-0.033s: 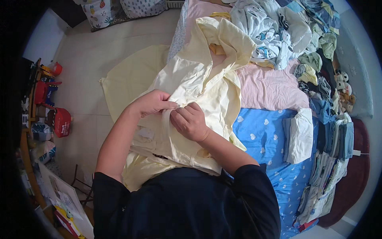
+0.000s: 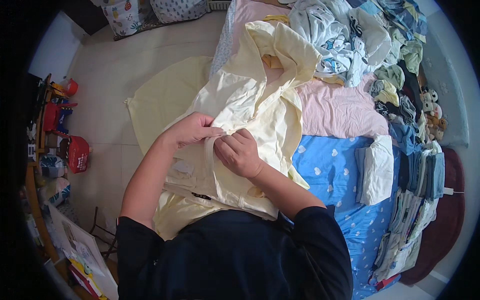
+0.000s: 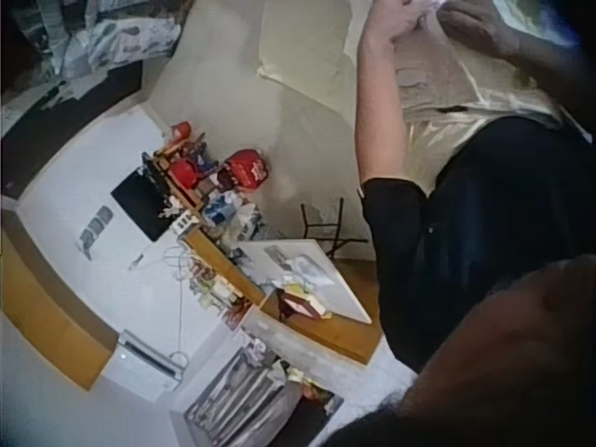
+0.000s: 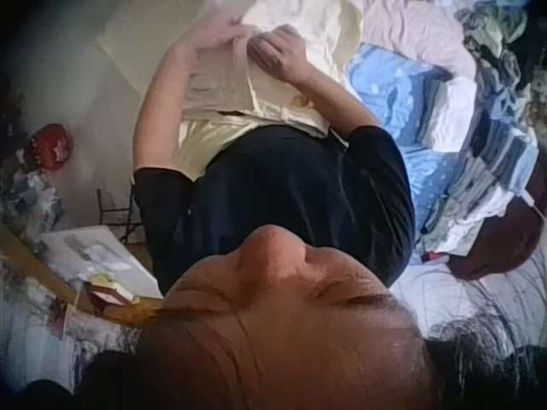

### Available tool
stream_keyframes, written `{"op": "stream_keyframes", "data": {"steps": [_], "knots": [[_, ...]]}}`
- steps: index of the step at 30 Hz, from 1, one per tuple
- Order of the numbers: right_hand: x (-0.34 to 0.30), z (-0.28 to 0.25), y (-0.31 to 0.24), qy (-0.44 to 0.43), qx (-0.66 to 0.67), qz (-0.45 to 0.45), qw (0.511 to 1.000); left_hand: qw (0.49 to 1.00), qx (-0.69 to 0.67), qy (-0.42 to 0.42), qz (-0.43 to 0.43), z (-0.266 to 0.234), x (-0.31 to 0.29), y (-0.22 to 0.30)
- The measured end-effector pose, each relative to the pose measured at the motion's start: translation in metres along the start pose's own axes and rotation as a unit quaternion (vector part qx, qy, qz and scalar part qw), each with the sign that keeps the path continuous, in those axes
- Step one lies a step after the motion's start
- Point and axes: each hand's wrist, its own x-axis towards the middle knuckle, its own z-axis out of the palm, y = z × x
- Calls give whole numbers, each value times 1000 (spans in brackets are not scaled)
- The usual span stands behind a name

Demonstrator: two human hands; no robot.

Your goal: Fold a pair of yellow trousers and place them on a pile of folded clothes.

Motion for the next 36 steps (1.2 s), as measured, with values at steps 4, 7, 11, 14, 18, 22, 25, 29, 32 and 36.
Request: {"op": "stream_keyframes", "data": {"steps": [4, 7, 11, 14, 18, 22, 25, 29, 32, 36], "knots": [[-9, -1, 2, -33, 1, -11, 999, 992, 62, 53, 91, 6, 12, -10], [-14, 2, -12, -88, 120, -66, 987, 982, 98, 104, 125, 2, 15, -19], [-25, -1, -20, -150, 155, -43, 975, 974, 155, 111, 124, 12, 14, -20], [-31, -3, -17, -194, 183, 4, 964, 969, 180, 120, 120, 18, 16, -25], [-33, -3, -18, -171, 202, 38, 963, 971, 136, 157, 116, 20, 21, -39], [-32, -5, -27, -152, 223, 150, 951, 980, 39, 138, 141, 23, 22, -39], [-33, 0, -31, -164, 220, 211, 938, 976, 70, 161, 129, 26, 22, -39], [-32, 10, -35, -162, 184, 253, 936, 988, 55, 135, 49, 24, 6, -43], [-32, 14, -36, -146, 186, 268, 934, 967, -70, 168, 177, 31, -11, -67], [-34, 13, -31, -167, 232, 306, 908, 962, 48, 224, 147, 49, -59, -73]]}}
